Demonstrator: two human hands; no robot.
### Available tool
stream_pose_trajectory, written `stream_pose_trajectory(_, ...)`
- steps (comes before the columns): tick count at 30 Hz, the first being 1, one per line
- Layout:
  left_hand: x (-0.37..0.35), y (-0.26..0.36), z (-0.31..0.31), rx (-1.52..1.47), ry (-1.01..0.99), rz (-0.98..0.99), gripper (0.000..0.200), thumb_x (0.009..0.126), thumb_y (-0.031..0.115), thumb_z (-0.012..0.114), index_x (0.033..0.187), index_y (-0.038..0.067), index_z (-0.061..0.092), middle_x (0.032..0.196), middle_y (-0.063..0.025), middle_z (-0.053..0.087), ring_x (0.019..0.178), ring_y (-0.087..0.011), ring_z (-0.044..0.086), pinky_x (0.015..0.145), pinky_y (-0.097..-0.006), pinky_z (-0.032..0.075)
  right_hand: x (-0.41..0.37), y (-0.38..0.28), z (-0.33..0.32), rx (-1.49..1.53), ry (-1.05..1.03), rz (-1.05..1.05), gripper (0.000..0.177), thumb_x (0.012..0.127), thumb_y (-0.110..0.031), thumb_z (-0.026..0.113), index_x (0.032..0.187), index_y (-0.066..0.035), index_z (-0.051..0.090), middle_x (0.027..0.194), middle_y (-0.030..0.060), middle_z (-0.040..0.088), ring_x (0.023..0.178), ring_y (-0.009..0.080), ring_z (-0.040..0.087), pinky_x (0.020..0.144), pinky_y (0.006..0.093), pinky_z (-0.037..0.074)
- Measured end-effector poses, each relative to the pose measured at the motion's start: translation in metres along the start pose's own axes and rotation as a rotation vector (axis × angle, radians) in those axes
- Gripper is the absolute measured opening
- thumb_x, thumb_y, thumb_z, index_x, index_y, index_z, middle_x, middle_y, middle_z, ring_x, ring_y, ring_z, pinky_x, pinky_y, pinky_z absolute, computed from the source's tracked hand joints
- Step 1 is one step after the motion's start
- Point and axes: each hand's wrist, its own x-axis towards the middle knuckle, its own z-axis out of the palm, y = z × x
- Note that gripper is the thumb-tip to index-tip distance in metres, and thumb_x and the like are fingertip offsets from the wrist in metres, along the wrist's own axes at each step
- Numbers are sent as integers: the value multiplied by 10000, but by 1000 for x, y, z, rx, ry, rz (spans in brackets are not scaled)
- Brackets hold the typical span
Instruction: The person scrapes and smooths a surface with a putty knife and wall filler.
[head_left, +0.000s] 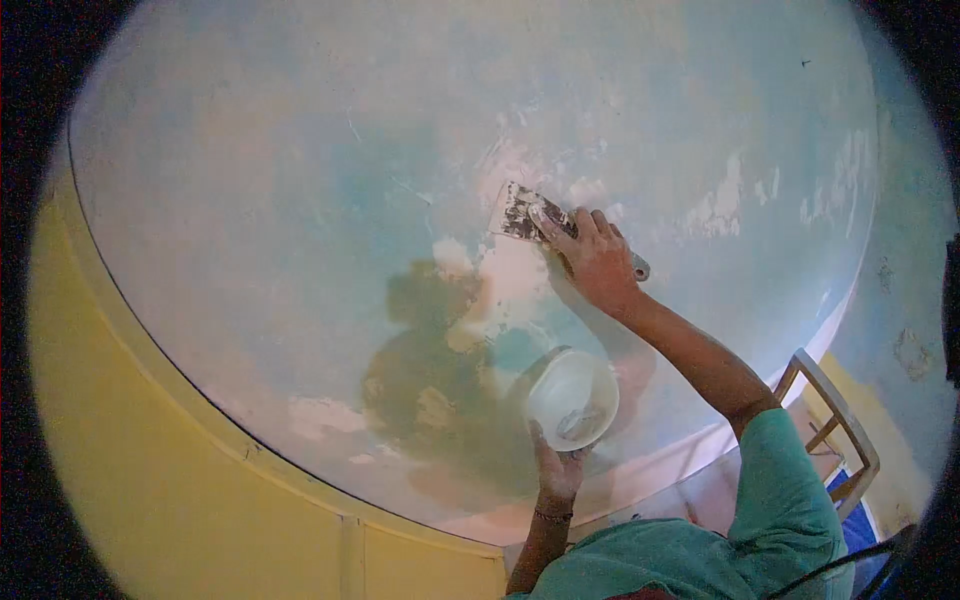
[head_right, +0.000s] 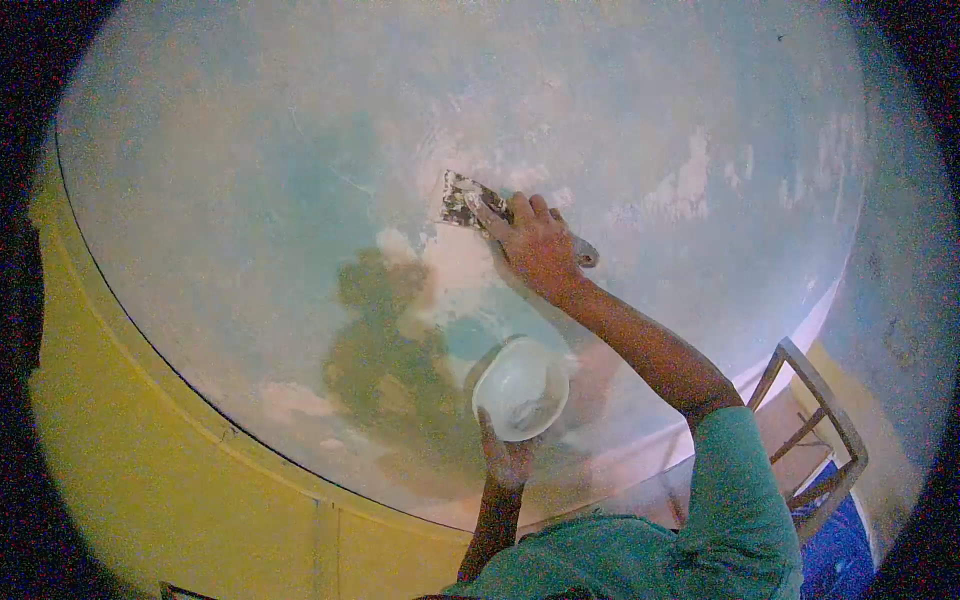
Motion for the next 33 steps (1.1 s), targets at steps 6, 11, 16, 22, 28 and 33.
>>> stream_pose_trajectory(6,1,19,13,-24,-26,24,640,831,524,361,1281,89,231,1258,-139,348,1107,-316,413,880,-455,406,-9,-1,0,-2,-63,35,418,729,-179,565,1141,-203,496,846,111,437,793,257,469,614,378,455)
stream_pose_trajectory(11,8,3,1,-75,-40,5,623,834,499,379,1285,97,229,1270,-144,324,1133,-327,371,886,-484,391,0,-4,8,-3,32,-6,410,722,-172,534,1129,-203,499,860,122,450,791,271,482,604,377,463)
stream_pose_trajectory(16,17,0,-22,-72,-44,-25,625,825,496,403,1284,105,237,1285,-148,297,1146,-347,345,880,-506,384,4,1,32,-108,102,-42,393,734,-218,537,1126,-225,509,847,98,453,777,248,476,599,361,449)
stream_pose_trajectory(22,24,31,-31,-147,-30,-52,621,823,492,409,1287,120,230,1292,-160,279,1144,-366,338,872,-513,390,10,-7,27,-62,42,3,394,727,-220,552,1119,-229,510,874,100,461,787,248,481,607,357,454)
stream_pose_trajectory(28,22,-2,-17,-89,-30,-16,601,828,460,422,1281,109,241,1284,-161,291,1142,-352,346,879,-495,392,19,7,18,-111,83,-103,397,729,-216,550,1123,-241,506,856,99,466,779,245,488,594,352,460)
stream_pose_trajectory(33,26,6,-19,-65,-69,29,606,828,470,411,1280,101,247,1279,-156,302,1139,-328,358,900,-486,372,30,9,16,-134,64,-134,406,724,-199,537,1127,-235,496,845,103,470,771,253,499,593,347,464)
